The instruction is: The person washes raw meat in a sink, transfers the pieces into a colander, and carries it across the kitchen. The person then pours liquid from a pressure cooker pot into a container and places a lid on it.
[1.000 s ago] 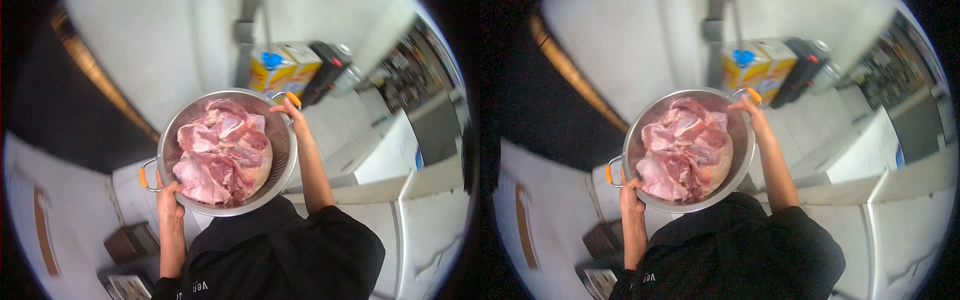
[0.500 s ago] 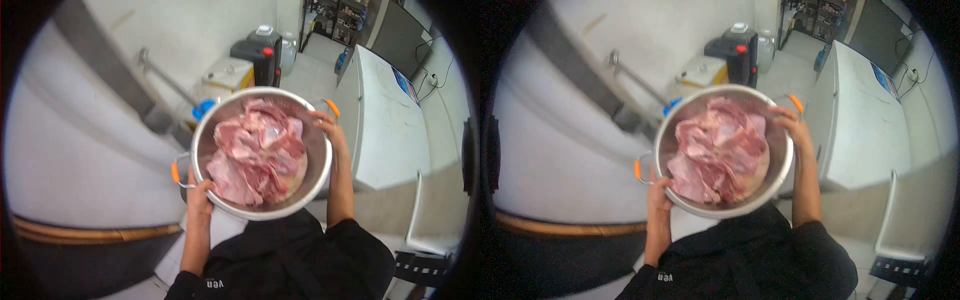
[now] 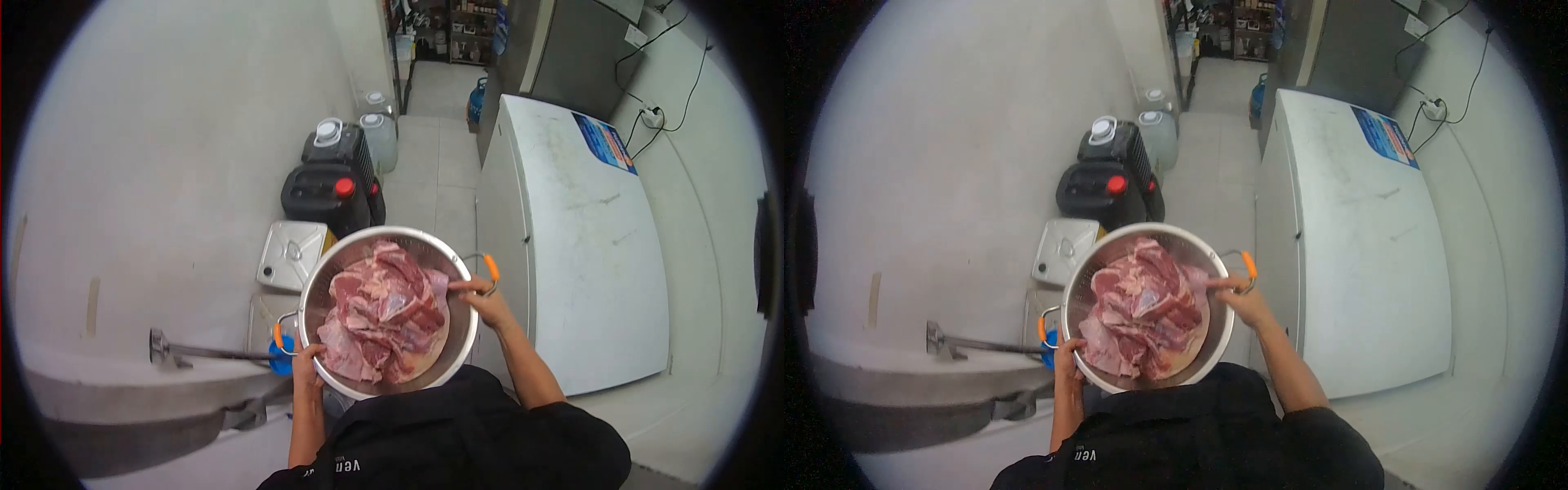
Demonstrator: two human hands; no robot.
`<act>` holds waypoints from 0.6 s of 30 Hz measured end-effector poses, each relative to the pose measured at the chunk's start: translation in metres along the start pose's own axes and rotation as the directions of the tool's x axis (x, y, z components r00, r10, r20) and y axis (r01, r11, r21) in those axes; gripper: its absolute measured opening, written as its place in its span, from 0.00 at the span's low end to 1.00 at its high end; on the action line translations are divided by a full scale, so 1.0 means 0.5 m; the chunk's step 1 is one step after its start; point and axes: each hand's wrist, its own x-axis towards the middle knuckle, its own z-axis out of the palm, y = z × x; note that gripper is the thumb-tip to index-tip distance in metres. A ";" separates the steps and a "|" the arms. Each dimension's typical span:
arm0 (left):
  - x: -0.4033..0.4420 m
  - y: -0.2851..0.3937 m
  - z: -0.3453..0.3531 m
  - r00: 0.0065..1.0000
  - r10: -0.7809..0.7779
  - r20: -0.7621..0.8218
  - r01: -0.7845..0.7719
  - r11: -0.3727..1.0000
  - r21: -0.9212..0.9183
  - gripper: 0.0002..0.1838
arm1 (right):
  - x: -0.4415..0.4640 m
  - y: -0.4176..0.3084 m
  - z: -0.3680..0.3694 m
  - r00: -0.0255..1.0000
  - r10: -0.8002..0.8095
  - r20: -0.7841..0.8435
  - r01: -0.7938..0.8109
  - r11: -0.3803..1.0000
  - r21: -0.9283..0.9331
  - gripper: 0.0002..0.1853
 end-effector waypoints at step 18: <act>-0.026 -0.002 0.009 0.994 -0.055 0.094 0.062 0.996 -0.063 0.44 | -0.009 -0.092 0.000 0.999 0.036 -0.006 -0.036 0.998 -0.058 0.10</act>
